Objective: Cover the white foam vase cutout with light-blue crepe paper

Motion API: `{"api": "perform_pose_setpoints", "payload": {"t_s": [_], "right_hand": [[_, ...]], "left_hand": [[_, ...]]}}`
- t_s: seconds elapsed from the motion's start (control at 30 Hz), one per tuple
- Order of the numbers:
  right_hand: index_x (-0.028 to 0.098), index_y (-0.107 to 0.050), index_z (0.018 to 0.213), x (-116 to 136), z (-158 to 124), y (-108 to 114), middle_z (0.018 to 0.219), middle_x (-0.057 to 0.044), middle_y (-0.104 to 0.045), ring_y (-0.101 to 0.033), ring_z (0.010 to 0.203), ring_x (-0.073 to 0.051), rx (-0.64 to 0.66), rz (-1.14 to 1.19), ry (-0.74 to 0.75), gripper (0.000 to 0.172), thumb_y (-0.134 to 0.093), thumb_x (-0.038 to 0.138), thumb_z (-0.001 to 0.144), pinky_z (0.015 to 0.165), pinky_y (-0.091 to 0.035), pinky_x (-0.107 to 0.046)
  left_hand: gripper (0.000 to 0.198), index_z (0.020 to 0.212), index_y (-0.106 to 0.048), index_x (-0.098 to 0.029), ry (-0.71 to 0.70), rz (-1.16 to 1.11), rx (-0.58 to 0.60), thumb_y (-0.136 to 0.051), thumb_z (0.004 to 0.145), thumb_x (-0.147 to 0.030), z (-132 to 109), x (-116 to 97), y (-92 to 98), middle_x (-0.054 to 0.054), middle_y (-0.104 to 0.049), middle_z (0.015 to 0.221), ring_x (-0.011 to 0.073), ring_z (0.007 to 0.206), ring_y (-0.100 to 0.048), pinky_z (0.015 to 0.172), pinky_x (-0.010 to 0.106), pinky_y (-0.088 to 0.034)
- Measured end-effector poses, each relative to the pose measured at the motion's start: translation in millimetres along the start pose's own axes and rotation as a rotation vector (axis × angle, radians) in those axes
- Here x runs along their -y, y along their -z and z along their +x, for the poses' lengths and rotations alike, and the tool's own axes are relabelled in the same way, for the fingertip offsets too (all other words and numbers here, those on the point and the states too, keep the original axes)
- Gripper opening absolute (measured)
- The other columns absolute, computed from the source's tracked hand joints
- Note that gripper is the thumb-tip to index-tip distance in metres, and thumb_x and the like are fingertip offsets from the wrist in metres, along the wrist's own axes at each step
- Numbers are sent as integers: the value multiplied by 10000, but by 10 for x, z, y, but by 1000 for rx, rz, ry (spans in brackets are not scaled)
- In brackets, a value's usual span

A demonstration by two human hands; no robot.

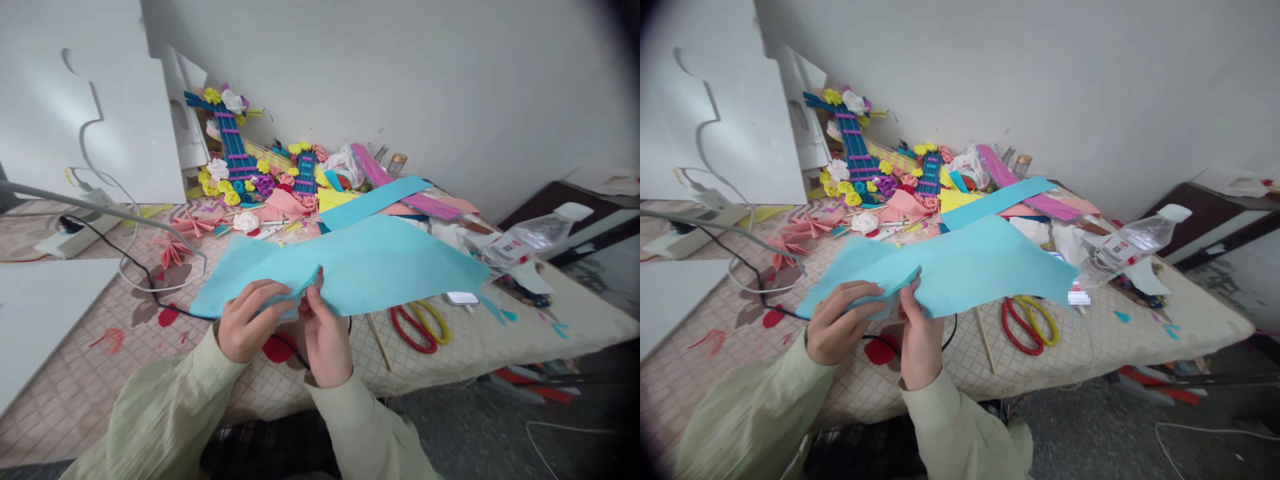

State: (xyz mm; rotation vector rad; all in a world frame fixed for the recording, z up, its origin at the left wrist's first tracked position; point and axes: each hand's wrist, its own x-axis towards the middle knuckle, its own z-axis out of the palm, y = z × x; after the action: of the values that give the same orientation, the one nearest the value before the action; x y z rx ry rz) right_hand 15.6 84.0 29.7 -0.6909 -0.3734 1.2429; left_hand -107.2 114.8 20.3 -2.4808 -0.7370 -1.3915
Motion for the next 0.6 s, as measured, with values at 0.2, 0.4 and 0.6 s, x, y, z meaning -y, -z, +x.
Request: {"api": "perform_pose_setpoints", "payload": {"t_s": [0.2, 0.4, 0.6], "right_hand": [[295, -558, 1081, -48, -12, -28, 989, 12, -607, -546, 828, -136, 27, 39, -32, 380, -622, 245, 710, 640, -444, -257], [302, -560, 1079, -49, -18, -67, 1035, 31, -604, -537, 942, -132, 46, 73, -39, 355, -600, 233, 733, 790, -441, -285], [263, -621, 881, -27, -29, -26, 776, 31, -605, -541, 781, -126, -3, -5, 17, 158, -600, 241, 726, 689, -442, -260]], "left_hand": [[274, 893, -595, -183, -28, -23, 2, -485, 737, 13, -27, 14, -4, 56, -598, 981, 182, 908, -549, 691, 290, -499], [294, 920, -596, -172, -28, -45, 20, -497, 724, 23, -40, 16, -6, 63, -605, 984, 198, 921, -547, 692, 299, -501], [272, 902, -598, -161, -31, -30, 9, -501, 726, 22, -4, -11, -6, 67, -612, 963, 199, 907, -550, 687, 300, -502]]}}
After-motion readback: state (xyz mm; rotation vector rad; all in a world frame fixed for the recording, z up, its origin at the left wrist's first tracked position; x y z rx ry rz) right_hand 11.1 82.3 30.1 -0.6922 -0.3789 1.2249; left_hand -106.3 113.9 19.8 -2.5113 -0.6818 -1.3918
